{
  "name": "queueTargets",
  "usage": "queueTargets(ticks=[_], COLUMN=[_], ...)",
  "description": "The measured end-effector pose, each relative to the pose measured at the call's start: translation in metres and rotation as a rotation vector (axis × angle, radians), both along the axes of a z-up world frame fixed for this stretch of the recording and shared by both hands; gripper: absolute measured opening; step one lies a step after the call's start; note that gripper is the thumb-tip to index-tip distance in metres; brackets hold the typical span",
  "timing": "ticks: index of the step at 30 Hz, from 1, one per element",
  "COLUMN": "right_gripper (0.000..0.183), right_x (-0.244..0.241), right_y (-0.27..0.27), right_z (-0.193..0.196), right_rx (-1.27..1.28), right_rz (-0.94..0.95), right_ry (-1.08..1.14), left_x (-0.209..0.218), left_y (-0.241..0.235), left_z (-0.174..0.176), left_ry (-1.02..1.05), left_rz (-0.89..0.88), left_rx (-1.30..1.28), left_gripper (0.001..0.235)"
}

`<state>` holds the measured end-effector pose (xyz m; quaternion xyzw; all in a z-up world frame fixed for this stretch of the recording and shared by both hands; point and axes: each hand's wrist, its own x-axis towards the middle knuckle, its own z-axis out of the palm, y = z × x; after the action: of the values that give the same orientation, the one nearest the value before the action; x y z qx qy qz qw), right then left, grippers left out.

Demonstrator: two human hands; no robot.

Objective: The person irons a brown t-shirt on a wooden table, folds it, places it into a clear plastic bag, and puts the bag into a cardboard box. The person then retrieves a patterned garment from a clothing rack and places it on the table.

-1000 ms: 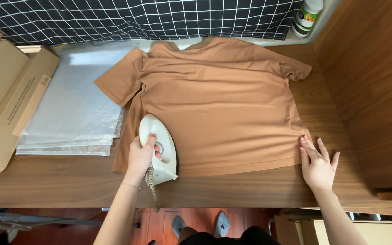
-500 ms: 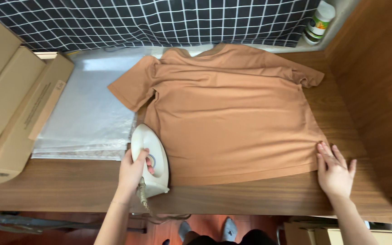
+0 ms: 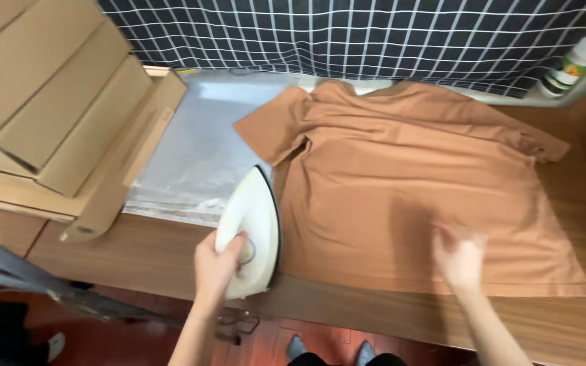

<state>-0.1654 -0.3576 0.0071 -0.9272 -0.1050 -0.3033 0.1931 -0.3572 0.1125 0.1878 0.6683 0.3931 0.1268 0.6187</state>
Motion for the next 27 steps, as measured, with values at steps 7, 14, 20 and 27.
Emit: queueTargets(ticks=[7, 14, 20, 27], right_gripper=[0.02, 0.027, 0.043, 0.091], right_x=[-0.002, 0.024, 0.014, 0.001], right_y=[0.164, 0.245, 0.282, 0.301], right_z=[0.021, 0.023, 0.039, 0.049], right_rx=[0.118, -0.037, -0.098, -0.226], right_rz=[0.484, 0.461, 0.361, 0.137], right_ry=[0.14, 0.266, 0.424, 0.575], left_x=[-0.044, -0.048, -0.041, -0.04], left_y=[0.103, 0.149, 0.163, 0.172], left_z=[-0.045, -0.062, -0.124, -0.138], left_ry=[-0.218, -0.419, -0.456, -0.403], left_rz=[0.296, 0.459, 0.542, 0.563], left_rx=[0.221, 0.36, 0.735, 0.844], left_gripper=[0.017, 0.003, 0.019, 0.026])
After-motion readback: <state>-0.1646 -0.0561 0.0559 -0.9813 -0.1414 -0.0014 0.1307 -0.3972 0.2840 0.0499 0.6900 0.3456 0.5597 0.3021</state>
